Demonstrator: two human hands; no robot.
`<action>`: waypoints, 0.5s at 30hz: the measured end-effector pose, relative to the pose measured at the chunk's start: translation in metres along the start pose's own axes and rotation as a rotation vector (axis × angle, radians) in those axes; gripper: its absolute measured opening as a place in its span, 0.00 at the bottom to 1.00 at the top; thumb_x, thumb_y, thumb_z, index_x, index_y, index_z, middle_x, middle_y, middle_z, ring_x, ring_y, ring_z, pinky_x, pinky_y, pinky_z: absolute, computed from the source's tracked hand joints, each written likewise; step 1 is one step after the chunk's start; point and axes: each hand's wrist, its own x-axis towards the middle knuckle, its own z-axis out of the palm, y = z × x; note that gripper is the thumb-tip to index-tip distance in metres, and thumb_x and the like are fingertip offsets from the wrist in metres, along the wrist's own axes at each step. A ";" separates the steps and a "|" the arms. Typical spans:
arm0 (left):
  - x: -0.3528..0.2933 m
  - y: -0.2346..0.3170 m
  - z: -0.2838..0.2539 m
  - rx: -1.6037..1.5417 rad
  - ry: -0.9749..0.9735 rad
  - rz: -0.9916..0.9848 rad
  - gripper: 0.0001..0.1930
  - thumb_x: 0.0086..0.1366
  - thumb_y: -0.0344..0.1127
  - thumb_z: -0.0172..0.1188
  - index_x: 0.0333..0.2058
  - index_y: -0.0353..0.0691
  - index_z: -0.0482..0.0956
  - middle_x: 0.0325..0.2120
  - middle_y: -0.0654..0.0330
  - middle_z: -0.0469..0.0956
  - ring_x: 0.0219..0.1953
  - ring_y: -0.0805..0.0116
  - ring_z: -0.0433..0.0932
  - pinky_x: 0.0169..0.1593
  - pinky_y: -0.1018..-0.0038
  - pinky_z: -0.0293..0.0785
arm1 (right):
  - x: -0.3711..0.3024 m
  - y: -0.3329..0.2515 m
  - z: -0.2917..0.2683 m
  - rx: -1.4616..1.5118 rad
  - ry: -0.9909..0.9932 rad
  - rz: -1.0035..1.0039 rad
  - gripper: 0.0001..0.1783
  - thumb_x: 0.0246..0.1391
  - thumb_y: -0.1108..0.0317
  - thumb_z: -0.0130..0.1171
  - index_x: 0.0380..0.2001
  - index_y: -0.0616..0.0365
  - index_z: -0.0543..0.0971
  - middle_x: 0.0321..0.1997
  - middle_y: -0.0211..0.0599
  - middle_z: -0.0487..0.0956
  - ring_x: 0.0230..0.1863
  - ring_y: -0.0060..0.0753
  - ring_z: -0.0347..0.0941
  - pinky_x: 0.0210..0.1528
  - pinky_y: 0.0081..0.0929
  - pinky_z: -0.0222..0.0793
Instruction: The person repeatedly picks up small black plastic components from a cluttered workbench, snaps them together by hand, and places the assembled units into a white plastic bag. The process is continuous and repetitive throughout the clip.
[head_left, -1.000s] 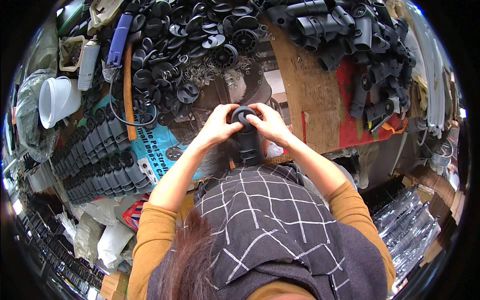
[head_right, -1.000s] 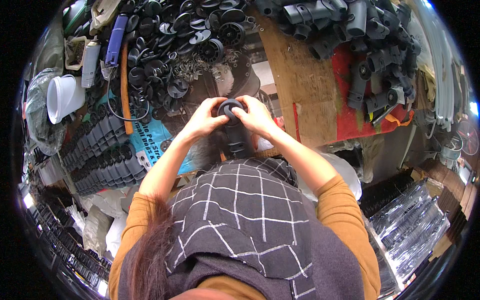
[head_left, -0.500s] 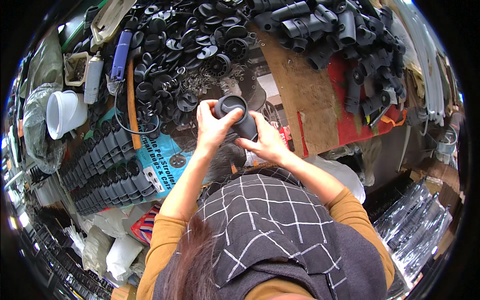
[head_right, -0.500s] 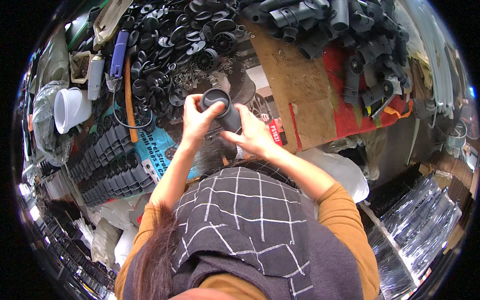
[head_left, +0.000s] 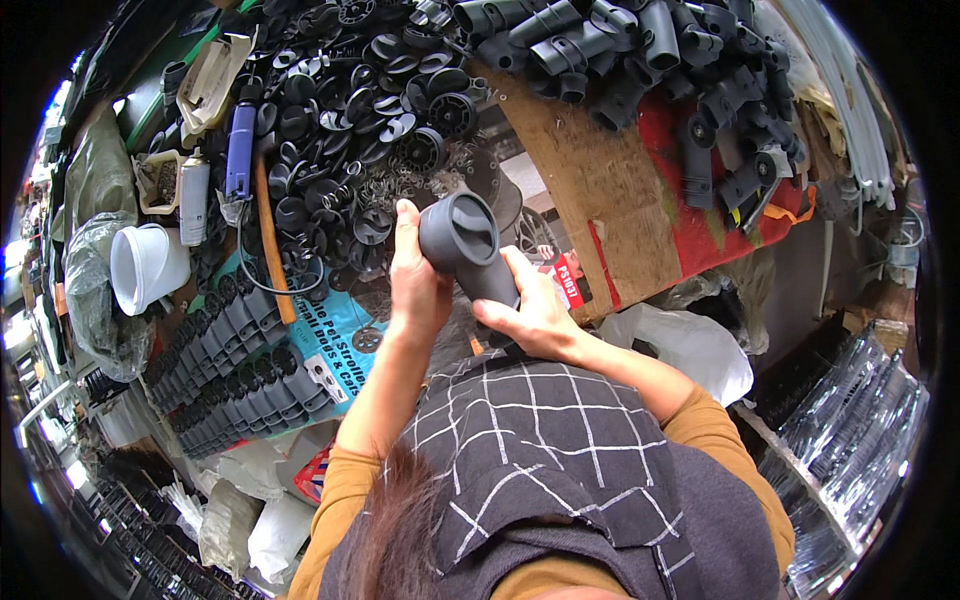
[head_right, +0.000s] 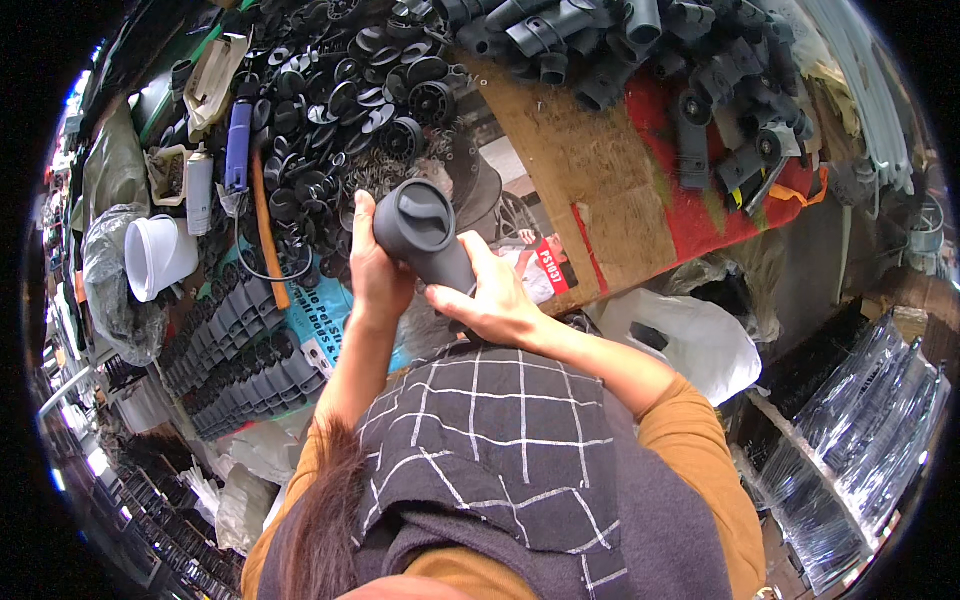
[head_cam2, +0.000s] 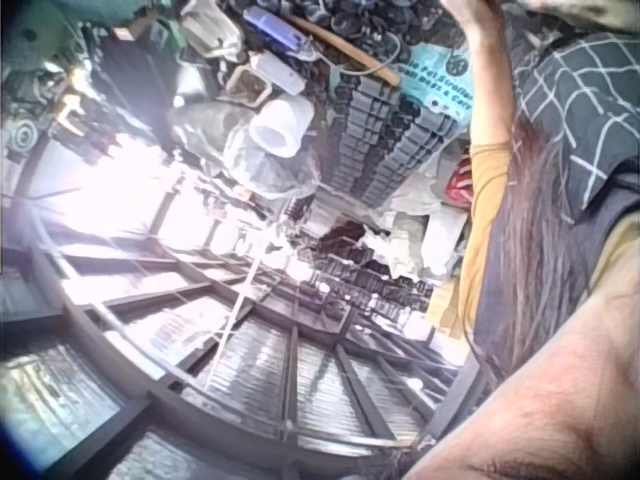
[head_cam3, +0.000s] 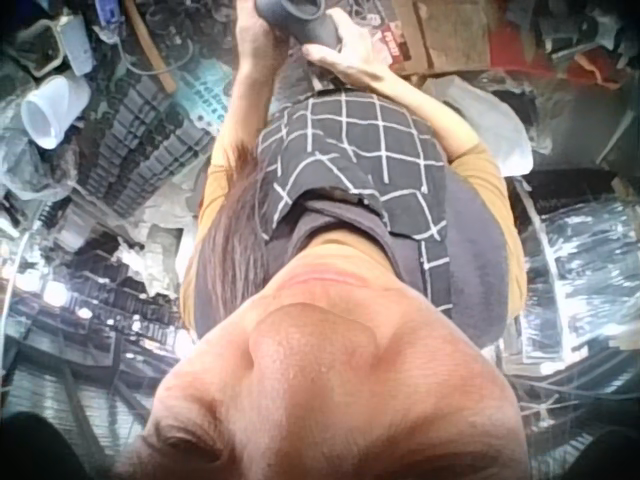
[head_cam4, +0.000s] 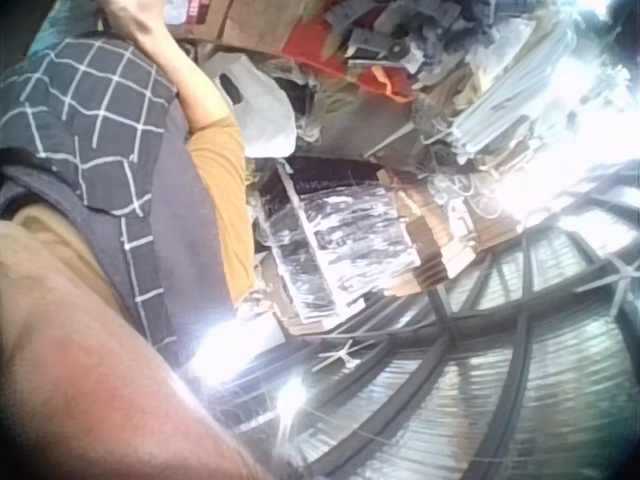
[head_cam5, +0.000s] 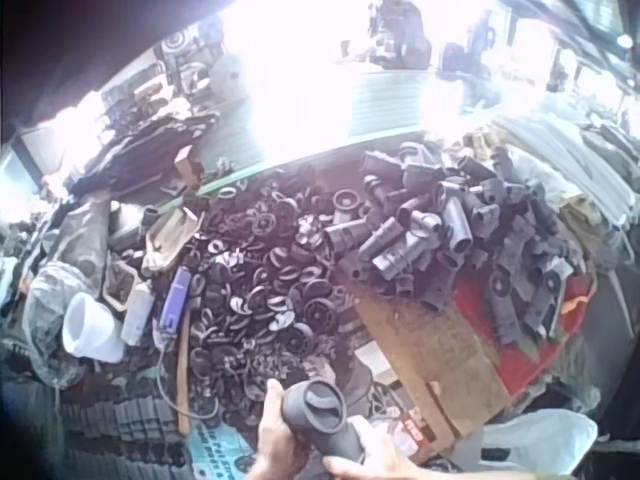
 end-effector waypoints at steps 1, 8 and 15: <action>0.003 -0.006 0.003 -0.029 0.028 0.091 0.28 0.71 0.57 0.38 0.42 0.37 0.77 0.34 0.62 0.80 0.36 0.72 0.78 0.46 0.75 0.71 | 0.000 0.000 0.000 -0.007 0.015 -0.036 0.34 0.46 0.50 0.63 0.49 0.61 0.67 0.38 0.45 0.75 0.41 0.37 0.73 0.45 0.34 0.67; 0.008 -0.026 -0.003 0.096 0.053 0.170 0.25 0.72 0.51 0.39 0.42 0.33 0.76 0.34 0.59 0.79 0.37 0.70 0.77 0.45 0.74 0.71 | 0.025 -0.008 -0.016 -0.449 0.307 -0.349 0.27 0.54 0.43 0.55 0.39 0.58 0.71 0.32 0.43 0.72 0.36 0.45 0.68 0.42 0.41 0.63; 0.009 -0.034 0.009 0.227 -0.052 0.304 0.24 0.72 0.48 0.37 0.44 0.32 0.75 0.36 0.58 0.77 0.39 0.70 0.75 0.48 0.73 0.69 | 0.038 0.009 -0.027 -0.568 0.316 -0.461 0.22 0.60 0.48 0.49 0.22 0.55 0.71 0.25 0.39 0.73 0.27 0.48 0.65 0.35 0.41 0.59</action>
